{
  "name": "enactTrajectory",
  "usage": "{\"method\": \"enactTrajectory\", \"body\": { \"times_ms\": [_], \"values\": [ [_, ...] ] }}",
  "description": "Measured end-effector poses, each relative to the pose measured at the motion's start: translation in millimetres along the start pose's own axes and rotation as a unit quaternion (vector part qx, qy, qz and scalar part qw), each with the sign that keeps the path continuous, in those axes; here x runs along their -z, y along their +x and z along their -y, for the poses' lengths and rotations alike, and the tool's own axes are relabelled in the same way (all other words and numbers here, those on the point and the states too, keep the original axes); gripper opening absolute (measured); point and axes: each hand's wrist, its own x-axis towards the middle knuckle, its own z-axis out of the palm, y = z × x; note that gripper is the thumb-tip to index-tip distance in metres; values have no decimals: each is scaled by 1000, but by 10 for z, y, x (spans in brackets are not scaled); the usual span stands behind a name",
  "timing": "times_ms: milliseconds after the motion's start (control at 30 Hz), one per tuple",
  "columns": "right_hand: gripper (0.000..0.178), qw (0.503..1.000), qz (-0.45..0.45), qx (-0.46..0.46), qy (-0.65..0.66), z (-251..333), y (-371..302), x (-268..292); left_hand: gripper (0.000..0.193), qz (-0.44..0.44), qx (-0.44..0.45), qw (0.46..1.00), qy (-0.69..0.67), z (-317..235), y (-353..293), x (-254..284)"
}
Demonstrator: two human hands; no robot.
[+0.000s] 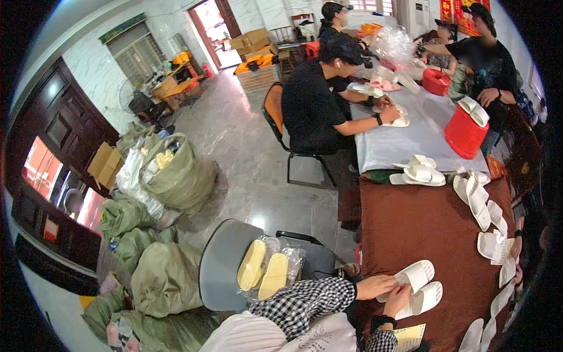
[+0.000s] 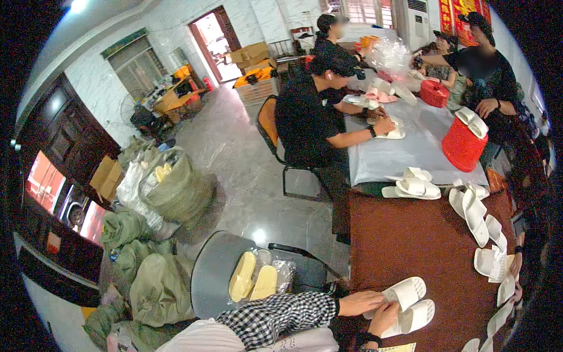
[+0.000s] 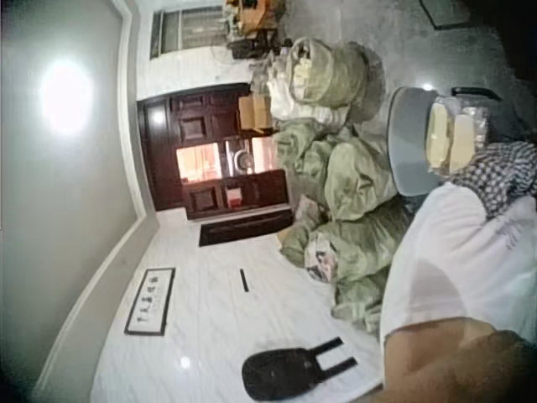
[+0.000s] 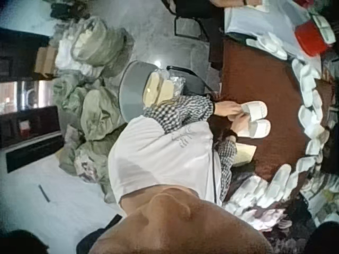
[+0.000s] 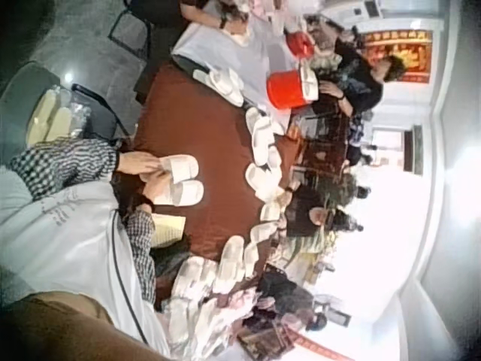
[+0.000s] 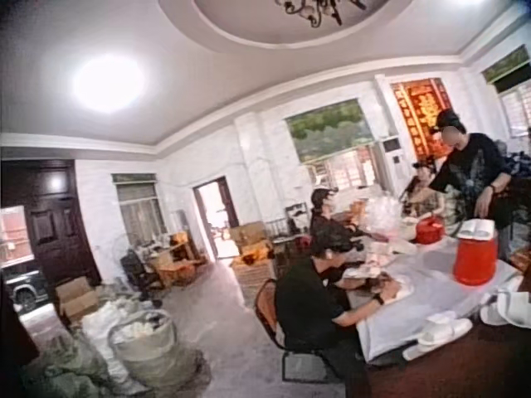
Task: Checking the quality of slippers and documenting the count/status on a notepad.
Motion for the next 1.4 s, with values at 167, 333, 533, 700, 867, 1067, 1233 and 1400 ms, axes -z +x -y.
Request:
{"method": "enactTrajectory", "body": {
  "times_ms": [167,333,533,700,867,1067,1233,1400],
  "values": [
    [14,999,33,-14,20,-129,44,-39,34,84,62,994,-42,12,-22,-63],
    [15,999,23,19,-22,-161,65,-60,41,153,75,985,2,-77,12,73],
    [17,999,37,31,-16,-138,49,-26,41,134,61,988,39,-108,15,68],
    [17,1000,18,17,-2,-149,59,-57,39,131,85,987,24,-58,-5,-8],
    [18,999,35,-24,5,-146,79,-132,42,121,81,989,-34,39,-25,-12],
    [16,998,54,-26,-7,-98,78,-64,50,110,17,992,52,30,-54,26],
    [15,998,63,4,0,-149,89,-67,47,77,80,993,41,-106,-121,-98],
    [18,997,38,60,31,-202,89,-46,47,1,87,995,54,-142,-172,-217]
  ]
}}
